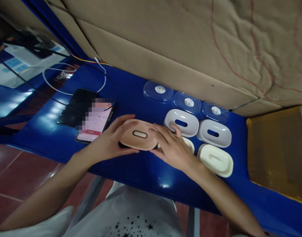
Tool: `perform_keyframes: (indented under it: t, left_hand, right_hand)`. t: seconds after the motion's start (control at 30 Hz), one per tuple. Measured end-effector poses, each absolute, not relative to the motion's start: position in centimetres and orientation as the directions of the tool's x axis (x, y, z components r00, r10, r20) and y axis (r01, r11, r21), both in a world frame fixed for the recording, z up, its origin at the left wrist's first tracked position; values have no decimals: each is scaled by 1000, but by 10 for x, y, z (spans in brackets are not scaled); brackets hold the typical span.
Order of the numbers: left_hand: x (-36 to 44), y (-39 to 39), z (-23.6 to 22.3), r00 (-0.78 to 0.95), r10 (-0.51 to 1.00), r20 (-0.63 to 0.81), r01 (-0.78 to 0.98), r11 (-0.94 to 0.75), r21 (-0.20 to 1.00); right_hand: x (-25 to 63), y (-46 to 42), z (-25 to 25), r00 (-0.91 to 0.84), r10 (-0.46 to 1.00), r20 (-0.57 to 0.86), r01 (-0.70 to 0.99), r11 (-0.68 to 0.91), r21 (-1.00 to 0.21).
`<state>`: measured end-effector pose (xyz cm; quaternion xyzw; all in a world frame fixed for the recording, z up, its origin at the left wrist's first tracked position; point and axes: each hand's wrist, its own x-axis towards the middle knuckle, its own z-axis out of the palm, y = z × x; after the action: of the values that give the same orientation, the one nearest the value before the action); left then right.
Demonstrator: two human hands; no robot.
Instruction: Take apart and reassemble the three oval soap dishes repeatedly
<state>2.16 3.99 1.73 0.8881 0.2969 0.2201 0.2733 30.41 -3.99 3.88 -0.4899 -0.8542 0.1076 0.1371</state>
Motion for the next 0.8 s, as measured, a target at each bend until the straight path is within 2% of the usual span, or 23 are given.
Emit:
perform_keyframes:
  t: [0.23, 0.43, 0.5, 0.63, 0.8]
  left_hand:
    - [30, 36, 20, 713, 674, 192, 471, -664, 580]
    - [51, 62, 39, 754, 648, 106, 554, -715, 426]
    - [56, 73, 46, 782, 620, 64, 552, -736, 392]
    - [55, 81, 50, 789, 611, 65, 530, -730, 432]
    - [47, 81, 51, 741, 648, 177, 493, -703, 513]
  right_hand:
    - [312, -30, 55, -499, 861, 96, 808, 503, -308]
    - [339, 49, 79, -369, 912, 181, 877, 406, -256]
    - [344, 78, 75, -338, 928, 158, 900, 368, -233]
    - [342, 111, 56, -329, 941, 84, 915, 340, -216]
    - [336, 120, 48, -351, 933, 77, 912, 360, -197]
